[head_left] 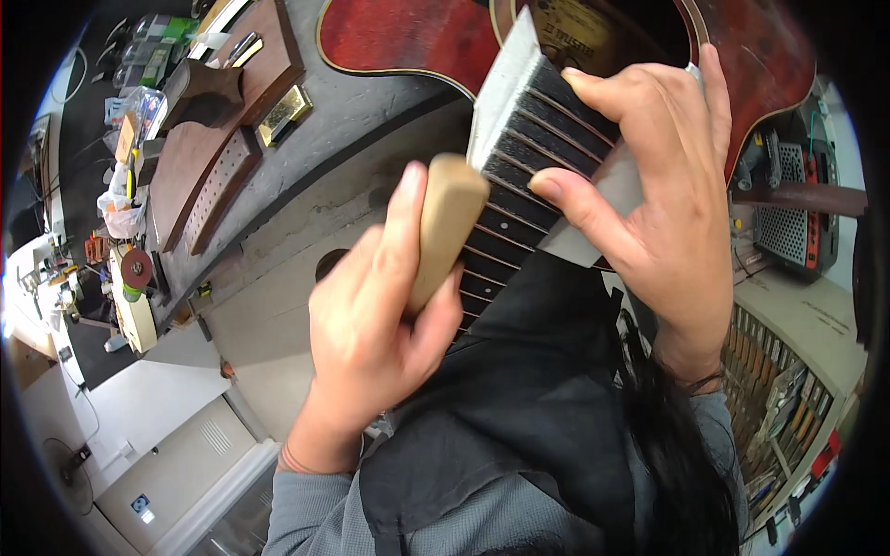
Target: The person sands the fretboard of a red acoustic guitar using a sanding block. They work methodically along the length of the neck, moving between frets and occasionally adjusting their grip or the sanding block. The guitar is held steady on the person's lap during the process.
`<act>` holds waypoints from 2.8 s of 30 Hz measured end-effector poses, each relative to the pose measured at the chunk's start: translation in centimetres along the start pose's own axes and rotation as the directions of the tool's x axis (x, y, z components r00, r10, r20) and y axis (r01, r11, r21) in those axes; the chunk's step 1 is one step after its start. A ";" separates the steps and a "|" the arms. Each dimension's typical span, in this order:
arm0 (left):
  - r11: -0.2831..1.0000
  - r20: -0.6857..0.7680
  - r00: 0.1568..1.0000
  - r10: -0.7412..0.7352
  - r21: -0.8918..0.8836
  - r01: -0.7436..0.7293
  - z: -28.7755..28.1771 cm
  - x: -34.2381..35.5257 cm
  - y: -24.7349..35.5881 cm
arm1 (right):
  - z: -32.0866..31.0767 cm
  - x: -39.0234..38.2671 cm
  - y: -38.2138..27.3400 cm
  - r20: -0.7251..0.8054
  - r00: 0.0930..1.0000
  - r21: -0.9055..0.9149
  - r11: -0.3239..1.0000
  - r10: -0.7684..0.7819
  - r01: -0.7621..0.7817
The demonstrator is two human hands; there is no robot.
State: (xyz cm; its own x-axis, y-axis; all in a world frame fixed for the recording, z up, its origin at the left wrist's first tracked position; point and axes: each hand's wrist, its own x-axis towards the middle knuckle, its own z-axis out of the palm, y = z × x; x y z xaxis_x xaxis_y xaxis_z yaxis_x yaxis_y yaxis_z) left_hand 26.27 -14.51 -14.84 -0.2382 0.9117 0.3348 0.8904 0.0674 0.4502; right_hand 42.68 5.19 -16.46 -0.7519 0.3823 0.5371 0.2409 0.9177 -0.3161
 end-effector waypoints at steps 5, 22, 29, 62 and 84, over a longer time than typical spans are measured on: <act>0.984 0.133 0.976 -0.171 0.063 0.164 -1.8 -5.0 0.2 | 0.0 -0.1 0.4 0.047 0.999 0.019 0.999 0.026 -0.027; 0.961 0.099 0.966 -0.238 -0.119 0.249 -2.7 -10.1 -2.1 | -0.3 0.1 -0.4 0.099 0.989 -0.008 0.994 0.106 -0.105; 0.829 0.128 0.936 -0.329 -0.436 0.351 -3.1 -9.4 -3.9 | 0.0 0.2 -0.7 0.112 0.984 0.013 0.990 0.141 -0.143; -0.376 0.628 0.633 -0.453 -0.778 0.503 0.1 -10.3 -8.1 | 1.0 0.3 -1.0 -0.015 1.000 0.049 0.999 0.013 -0.012; -0.469 0.682 0.617 -0.392 -0.725 0.503 0.2 -10.0 -8.8 | 1.4 2.9 -3.1 0.120 0.992 0.021 0.999 -0.047 0.044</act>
State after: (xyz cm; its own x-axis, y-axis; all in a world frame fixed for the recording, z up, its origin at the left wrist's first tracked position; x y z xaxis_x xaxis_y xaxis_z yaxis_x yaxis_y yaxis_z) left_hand 20.92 -24.14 -22.36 -0.2318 0.8128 -0.5345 -0.8192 0.1332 0.5578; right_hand 38.88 3.36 -15.00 -0.8305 0.3235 0.4535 0.1942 0.9312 -0.3086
